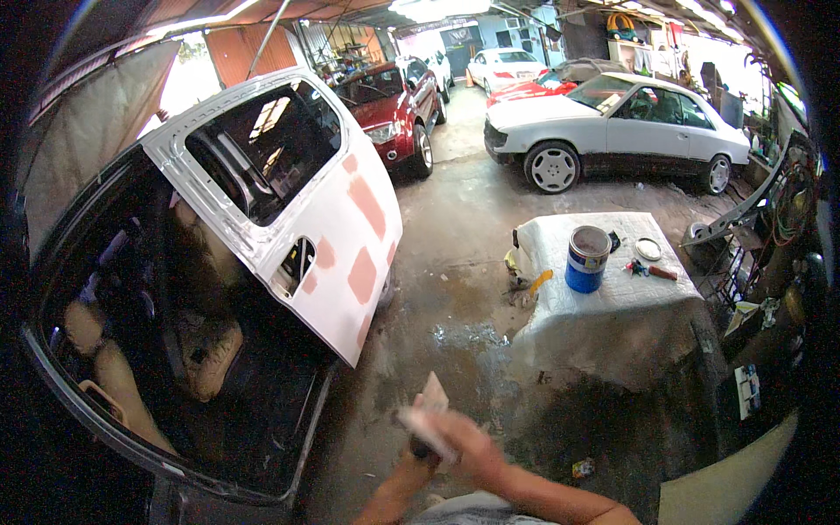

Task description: The person sands the surface of a white car door using a sanding block and sandpaper. They work on various sections of the door, including the edges and areas with pink filler, while occasionally squatting to reach lower parts.

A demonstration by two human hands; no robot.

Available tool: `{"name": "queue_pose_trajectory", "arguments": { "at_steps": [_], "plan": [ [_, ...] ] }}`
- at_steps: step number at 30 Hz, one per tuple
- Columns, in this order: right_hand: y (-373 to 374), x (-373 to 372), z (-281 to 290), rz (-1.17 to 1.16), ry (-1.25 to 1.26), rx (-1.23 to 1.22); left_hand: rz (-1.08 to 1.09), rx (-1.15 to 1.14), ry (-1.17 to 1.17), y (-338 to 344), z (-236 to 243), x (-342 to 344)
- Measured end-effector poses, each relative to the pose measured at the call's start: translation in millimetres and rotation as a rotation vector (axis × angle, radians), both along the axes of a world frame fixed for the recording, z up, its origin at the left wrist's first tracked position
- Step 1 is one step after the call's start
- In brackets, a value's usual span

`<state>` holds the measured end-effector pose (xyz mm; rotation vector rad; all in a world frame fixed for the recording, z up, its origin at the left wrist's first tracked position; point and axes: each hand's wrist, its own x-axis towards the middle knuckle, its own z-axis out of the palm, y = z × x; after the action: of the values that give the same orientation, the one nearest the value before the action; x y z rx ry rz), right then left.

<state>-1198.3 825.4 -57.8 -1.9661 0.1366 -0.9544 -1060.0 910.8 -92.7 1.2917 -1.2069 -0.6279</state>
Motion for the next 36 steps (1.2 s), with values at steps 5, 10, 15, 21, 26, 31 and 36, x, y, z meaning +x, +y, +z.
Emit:
{"name": "queue_pose_trajectory", "arguments": {
  "at_steps": [5, 10, 15, 21, 26, 31, 36],
  "plan": [
    [-23, 8, -1, -0.163, -0.016, -0.088, -0.106, 0.04, 0.036, 5, 0, -9],
    [16, -2, -10, 0.066, -0.036, -0.119, -0.013, 0.064, -0.037, -6, -6, 10],
    [-25, 10, -9, -0.025, 0.061, 0.359, 0.013, 0.065, -0.034, -10, 8, 7],
    [-14, 6, -31, -0.039, -0.011, -0.032, 0.041, 0.097, -0.115, -35, 17, 1],
    [-10, 5, -38, 0.047, -0.056, -0.019, 0.063, 0.155, -0.209, -64, 26, -11],
    [-40, 5, -25, -0.238, -0.022, 0.089, 0.025, 0.181, -0.25, -83, 30, -27],
    [-53, -10, -5, -0.121, 0.059, 0.163, 0.028, 0.201, -0.278, -87, 30, -27]
  ]
}}
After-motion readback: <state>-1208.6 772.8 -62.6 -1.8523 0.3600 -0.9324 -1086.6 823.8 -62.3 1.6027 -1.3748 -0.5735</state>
